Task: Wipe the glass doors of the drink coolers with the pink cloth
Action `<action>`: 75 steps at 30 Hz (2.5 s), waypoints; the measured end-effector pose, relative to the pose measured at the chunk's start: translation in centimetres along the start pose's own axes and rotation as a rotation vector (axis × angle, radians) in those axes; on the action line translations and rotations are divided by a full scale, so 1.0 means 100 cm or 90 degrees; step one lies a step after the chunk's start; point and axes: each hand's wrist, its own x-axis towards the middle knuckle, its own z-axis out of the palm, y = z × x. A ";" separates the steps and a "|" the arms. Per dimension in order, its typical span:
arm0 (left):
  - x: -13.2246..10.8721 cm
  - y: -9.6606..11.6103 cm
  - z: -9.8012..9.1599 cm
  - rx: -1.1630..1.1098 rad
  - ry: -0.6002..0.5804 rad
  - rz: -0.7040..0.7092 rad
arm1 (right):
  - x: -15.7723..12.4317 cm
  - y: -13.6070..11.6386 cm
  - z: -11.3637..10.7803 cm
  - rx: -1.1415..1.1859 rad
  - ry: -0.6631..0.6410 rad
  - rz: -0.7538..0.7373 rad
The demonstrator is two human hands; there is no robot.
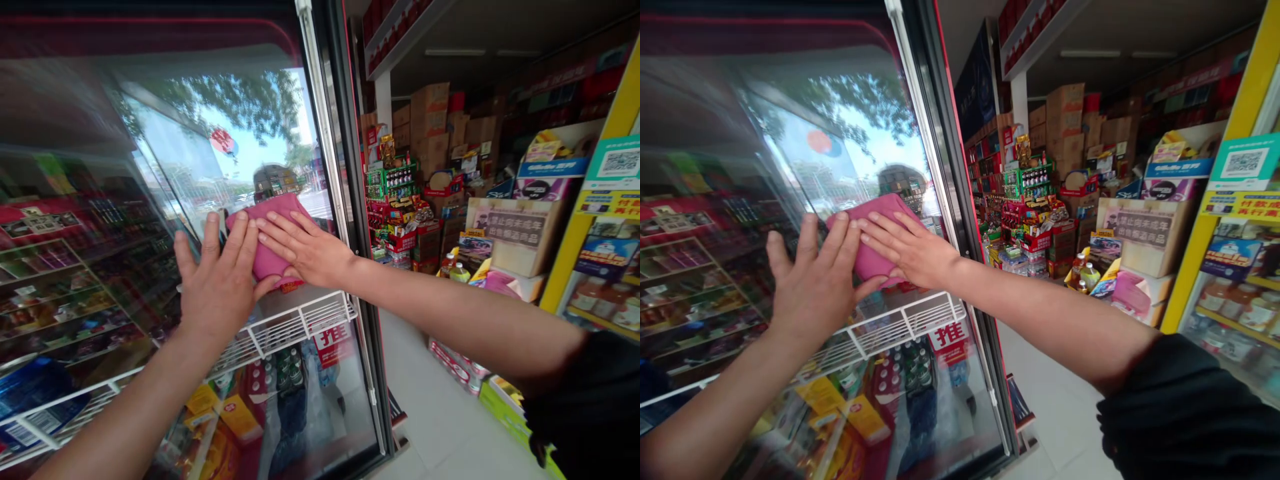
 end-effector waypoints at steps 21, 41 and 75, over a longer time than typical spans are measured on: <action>0.105 -0.012 -0.021 0.078 0.034 0.067 | 0.039 0.052 -0.069 -0.260 -0.086 0.090; 0.164 -0.045 -0.039 0.026 0.086 0.099 | 0.089 0.098 -0.094 -0.241 -0.025 0.101; 0.125 -0.044 -0.037 0.110 0.029 0.105 | 0.076 0.040 -0.074 -0.210 -0.064 0.179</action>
